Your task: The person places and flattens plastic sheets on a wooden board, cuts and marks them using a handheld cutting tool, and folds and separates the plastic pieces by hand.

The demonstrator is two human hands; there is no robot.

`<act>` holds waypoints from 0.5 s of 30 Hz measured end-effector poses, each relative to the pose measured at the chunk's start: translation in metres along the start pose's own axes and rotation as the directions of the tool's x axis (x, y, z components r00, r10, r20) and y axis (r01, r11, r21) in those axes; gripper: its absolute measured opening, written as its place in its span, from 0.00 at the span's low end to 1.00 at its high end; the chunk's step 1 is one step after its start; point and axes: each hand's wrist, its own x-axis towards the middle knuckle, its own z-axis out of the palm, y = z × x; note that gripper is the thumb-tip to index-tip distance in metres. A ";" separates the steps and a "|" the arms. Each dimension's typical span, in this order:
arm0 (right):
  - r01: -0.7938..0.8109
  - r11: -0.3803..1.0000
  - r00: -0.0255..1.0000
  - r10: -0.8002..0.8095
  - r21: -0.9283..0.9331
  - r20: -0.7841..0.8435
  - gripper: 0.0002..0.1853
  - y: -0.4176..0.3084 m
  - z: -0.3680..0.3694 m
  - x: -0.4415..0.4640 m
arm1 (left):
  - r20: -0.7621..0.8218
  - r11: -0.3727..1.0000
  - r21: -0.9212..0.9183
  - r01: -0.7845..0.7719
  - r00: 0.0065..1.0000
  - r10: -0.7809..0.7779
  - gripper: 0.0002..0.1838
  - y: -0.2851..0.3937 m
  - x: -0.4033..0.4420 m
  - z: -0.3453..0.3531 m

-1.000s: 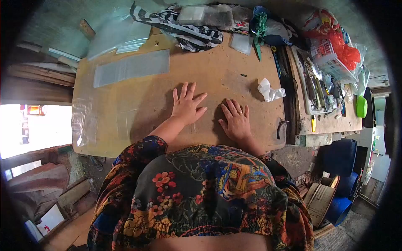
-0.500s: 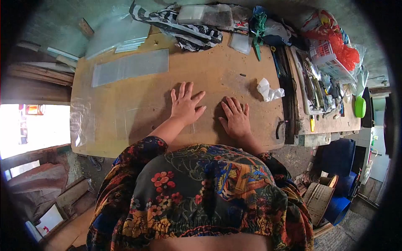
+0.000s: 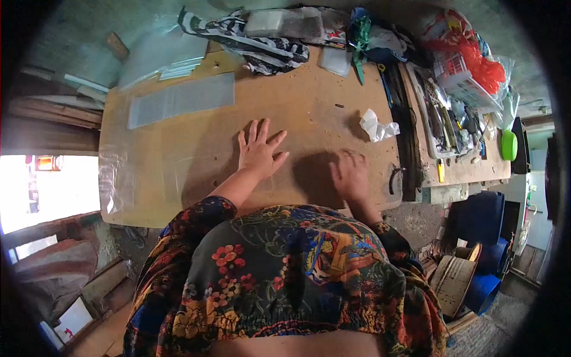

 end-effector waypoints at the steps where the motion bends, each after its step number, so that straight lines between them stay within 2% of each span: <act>1: -0.132 0.991 0.990 0.134 0.033 -0.054 0.18 0.014 -0.007 -0.009 | 0.012 1.000 -0.002 0.007 1.000 -0.007 0.26 0.002 0.000 -0.001; 3: -0.256 0.966 0.931 0.236 -0.038 -0.278 0.16 0.045 -0.026 -0.026 | 0.028 1.000 0.005 -0.004 1.000 0.004 0.26 0.001 0.001 -0.001; 4: -0.270 0.961 0.928 0.245 -0.054 -0.280 0.16 0.061 -0.035 -0.036 | 0.040 1.000 0.026 0.005 0.999 -0.006 0.27 0.002 0.002 0.000; 6: -0.540 0.829 0.832 0.500 -0.146 -0.240 0.19 0.087 -0.042 -0.057 | 0.047 1.000 0.025 0.004 0.999 -0.005 0.27 0.004 0.002 -0.001; 11: -0.579 0.811 0.795 0.541 -0.078 -0.275 0.18 0.102 -0.035 -0.073 | 0.066 0.999 0.045 0.019 0.998 -0.022 0.27 0.003 0.002 0.000; 13: -0.639 0.769 0.758 0.624 -0.023 -0.191 0.15 0.108 -0.033 -0.071 | 0.065 0.999 0.045 0.025 0.998 -0.028 0.27 0.003 0.001 -0.001; 15: -0.634 0.773 0.760 0.620 -0.017 -0.195 0.13 0.107 -0.036 -0.068 | 0.061 0.999 0.045 0.030 0.998 -0.033 0.27 0.004 0.002 -0.003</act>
